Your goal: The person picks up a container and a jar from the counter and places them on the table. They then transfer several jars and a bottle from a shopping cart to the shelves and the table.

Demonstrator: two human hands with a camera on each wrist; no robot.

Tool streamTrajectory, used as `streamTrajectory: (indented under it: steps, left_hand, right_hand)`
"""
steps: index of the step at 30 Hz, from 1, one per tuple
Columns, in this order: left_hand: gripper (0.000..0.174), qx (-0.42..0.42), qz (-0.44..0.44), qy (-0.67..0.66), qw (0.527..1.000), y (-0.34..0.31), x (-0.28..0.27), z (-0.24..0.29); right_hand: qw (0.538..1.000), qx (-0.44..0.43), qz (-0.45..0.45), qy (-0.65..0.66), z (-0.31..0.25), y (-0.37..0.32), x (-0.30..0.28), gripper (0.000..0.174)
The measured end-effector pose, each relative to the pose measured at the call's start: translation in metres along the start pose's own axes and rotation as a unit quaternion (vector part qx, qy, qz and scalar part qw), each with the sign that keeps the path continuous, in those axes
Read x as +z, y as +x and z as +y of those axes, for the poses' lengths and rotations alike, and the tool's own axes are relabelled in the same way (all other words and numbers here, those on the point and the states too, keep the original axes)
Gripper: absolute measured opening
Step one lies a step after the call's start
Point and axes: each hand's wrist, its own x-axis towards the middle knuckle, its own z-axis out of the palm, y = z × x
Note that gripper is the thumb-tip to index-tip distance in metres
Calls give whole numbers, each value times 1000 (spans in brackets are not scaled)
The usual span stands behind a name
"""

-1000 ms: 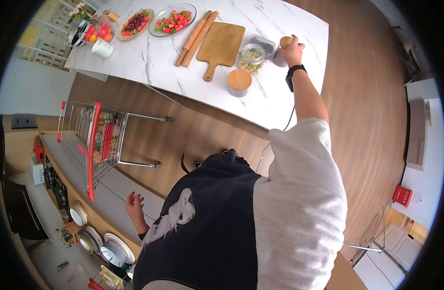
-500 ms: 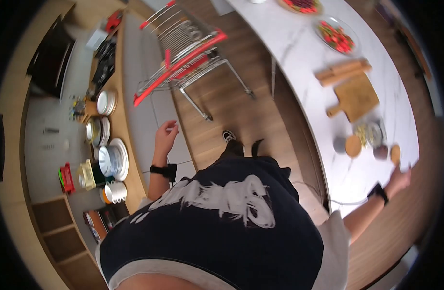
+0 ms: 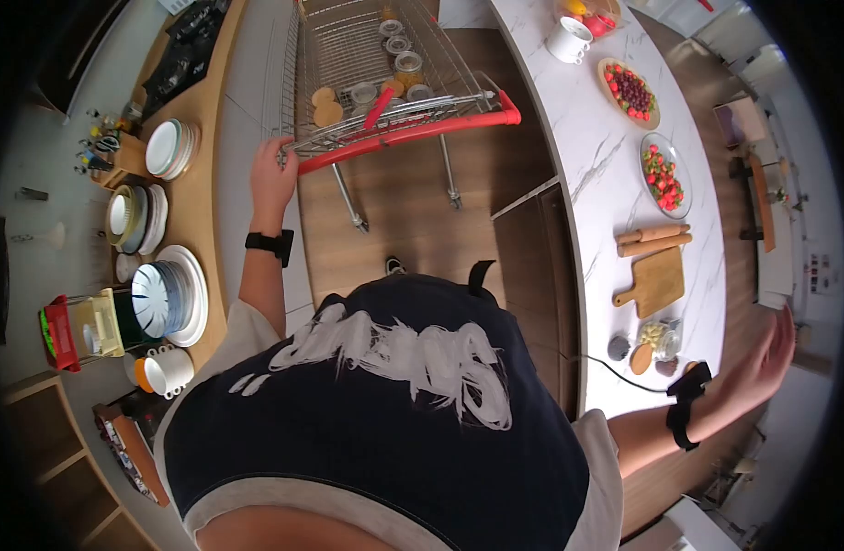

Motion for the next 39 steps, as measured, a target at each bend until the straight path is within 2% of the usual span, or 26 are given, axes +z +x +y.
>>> streamTrajectory:
  steps: [1,3,4,6,7,9,12,16,18,19,20,22,27,32,33,35,39]
  left_hand:
    - [22,-11,2,-10,1000,3,14,-14]
    - [23,37,-24,37,998,0,42,-37]
    - [23,26,-20,30,999,-1,42,-33]
    - [34,-45,-198,178,963,-6,41,-23]
    - [34,-52,-193,173,964,-7,42,-27]
    - [44,-2,-146,172,974,-11,46,-33]
    - [45,3,-130,130,983,-11,40,-27]
    - [42,-19,-145,134,980,-18,39,-25]
    - [39,-52,-160,159,973,-21,34,-17]
    - [39,-54,-161,158,973,-24,34,-15]
    - [38,-60,-155,154,974,-28,32,-16]
    - [33,-78,-135,164,974,-28,27,-16]
    - [26,-103,-149,212,960,-39,17,-50]
    - [28,-164,-176,261,935,-34,-5,-72]
    - [28,-180,-178,268,930,-35,-8,-75]
    - [29,-204,-186,279,920,-33,-16,-76]
    - [28,-229,-188,285,911,-31,-26,-81]
  right_hand:
    - [999,-14,-38,-1,-40,4,19,34]
    - [993,-8,-96,74,-95,9,57,33]
    - [984,-19,-141,109,-103,18,74,31]
    - [963,-42,-215,156,-109,35,106,30]
    - [953,-54,-245,168,-114,43,122,30]
    - [944,-70,-257,195,-133,56,148,30]
    - [936,-65,-282,199,-161,82,190,31]
    - [912,-137,-342,178,-157,136,282,31]
    - [896,-136,-395,152,-170,147,323,32]
    - [883,-175,-411,148,-167,155,345,32]
    - [849,-219,-449,174,-153,169,377,34]
    - [841,-225,-466,158,-160,180,410,34]
    - [811,-209,-529,137,-179,174,493,33]
    - [758,-287,-566,150,-187,157,603,35]
    - [745,-303,-577,146,-185,152,637,40]
    - [735,-296,-596,132,-218,134,652,30]
    - [711,-354,-580,179,-250,91,725,29]
